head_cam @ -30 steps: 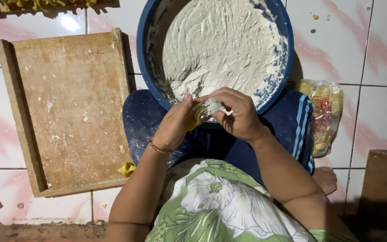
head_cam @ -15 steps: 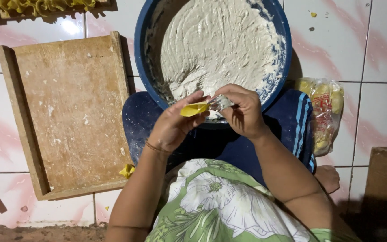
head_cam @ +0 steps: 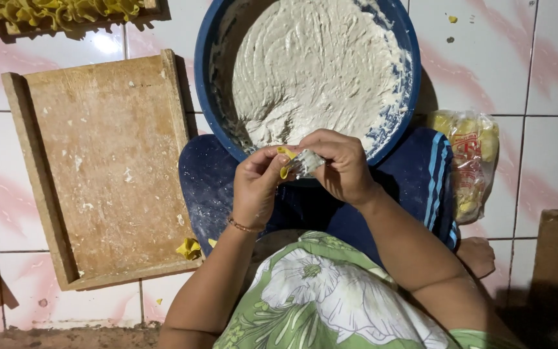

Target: The person is manually preparing dumplings by scooping filling onto wrappers and folding them into shapes.

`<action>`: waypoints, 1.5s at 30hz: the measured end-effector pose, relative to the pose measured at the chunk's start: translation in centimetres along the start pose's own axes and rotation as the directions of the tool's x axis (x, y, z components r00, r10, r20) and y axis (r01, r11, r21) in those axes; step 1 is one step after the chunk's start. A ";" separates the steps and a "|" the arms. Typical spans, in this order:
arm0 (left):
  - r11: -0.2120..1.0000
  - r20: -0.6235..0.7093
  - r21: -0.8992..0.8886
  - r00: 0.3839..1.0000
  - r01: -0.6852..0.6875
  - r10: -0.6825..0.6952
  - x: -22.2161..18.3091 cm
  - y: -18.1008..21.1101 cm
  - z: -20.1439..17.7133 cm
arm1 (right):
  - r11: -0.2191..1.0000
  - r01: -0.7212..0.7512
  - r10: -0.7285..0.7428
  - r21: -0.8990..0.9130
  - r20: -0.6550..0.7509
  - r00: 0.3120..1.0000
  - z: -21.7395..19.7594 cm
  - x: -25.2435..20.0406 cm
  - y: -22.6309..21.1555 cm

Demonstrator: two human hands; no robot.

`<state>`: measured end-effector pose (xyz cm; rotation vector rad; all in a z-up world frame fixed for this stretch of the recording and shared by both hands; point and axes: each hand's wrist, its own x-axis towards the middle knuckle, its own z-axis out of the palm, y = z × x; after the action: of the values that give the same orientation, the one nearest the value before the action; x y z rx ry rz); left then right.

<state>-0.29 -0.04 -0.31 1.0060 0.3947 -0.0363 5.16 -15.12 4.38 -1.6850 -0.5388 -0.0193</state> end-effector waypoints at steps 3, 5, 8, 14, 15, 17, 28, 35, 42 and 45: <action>0.995 -0.002 0.059 0.997 -0.075 0.075 0.5 -1.4 -0.9 | 1.000 0.026 -0.026 0.005 0.037 0.999 0.2 0.4 -0.9; 0.996 -0.007 0.048 0.998 -0.070 0.070 0.0 -1.1 -0.5 | 1.000 0.017 -0.017 -0.014 0.024 1.000 0.3 -0.1 -0.2; 1.000 0.009 -0.019 1.000 -0.023 0.023 -0.3 -0.5 -0.1 | 0.999 0.017 -0.017 -0.052 0.007 1.000 0.1 -0.1 0.3; 0.987 0.003 -0.141 0.997 0.082 -0.083 0.0 -1.7 -0.8 | 1.000 0.002 -0.002 -0.023 0.029 1.000 0.5 -0.1 0.4; 0.989 -0.028 -0.132 0.997 0.073 -0.077 0.0 -1.8 -0.8 | 0.999 0.011 -0.013 0.038 0.045 0.999 0.6 0.1 0.3; 0.988 -0.033 -0.134 0.996 0.082 -0.087 -0.3 -1.7 -0.8 | 1.000 0.000 -0.001 0.014 0.020 1.000 0.8 0.0 0.1; 0.832 0.105 -0.489 0.964 0.263 -0.244 0.3 -2.2 -2.7 | 0.995 -0.095 0.096 -0.029 0.029 0.995 -1.7 -0.4 2.4; 0.759 0.186 -0.570 0.950 0.313 -0.252 0.8 -2.8 -3.4 | 0.931 -0.343 0.327 0.129 0.129 0.936 -2.1 -0.8 1.6; 0.935 0.025 -0.299 0.981 0.190 -0.191 0.3 -1.2 -1.8 | 0.866 -0.451 0.441 0.218 0.096 0.893 -1.6 -1.9 4.1; 0.972 -0.020 -0.199 0.991 0.124 -0.131 -0.2 -0.4 -1.0 | 0.866 -0.448 0.441 0.222 0.083 0.893 -1.3 -1.4 2.0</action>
<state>-0.85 0.48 -1.05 0.7853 0.4838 -0.0946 5.05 -16.95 2.32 -1.5409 -0.1523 0.3938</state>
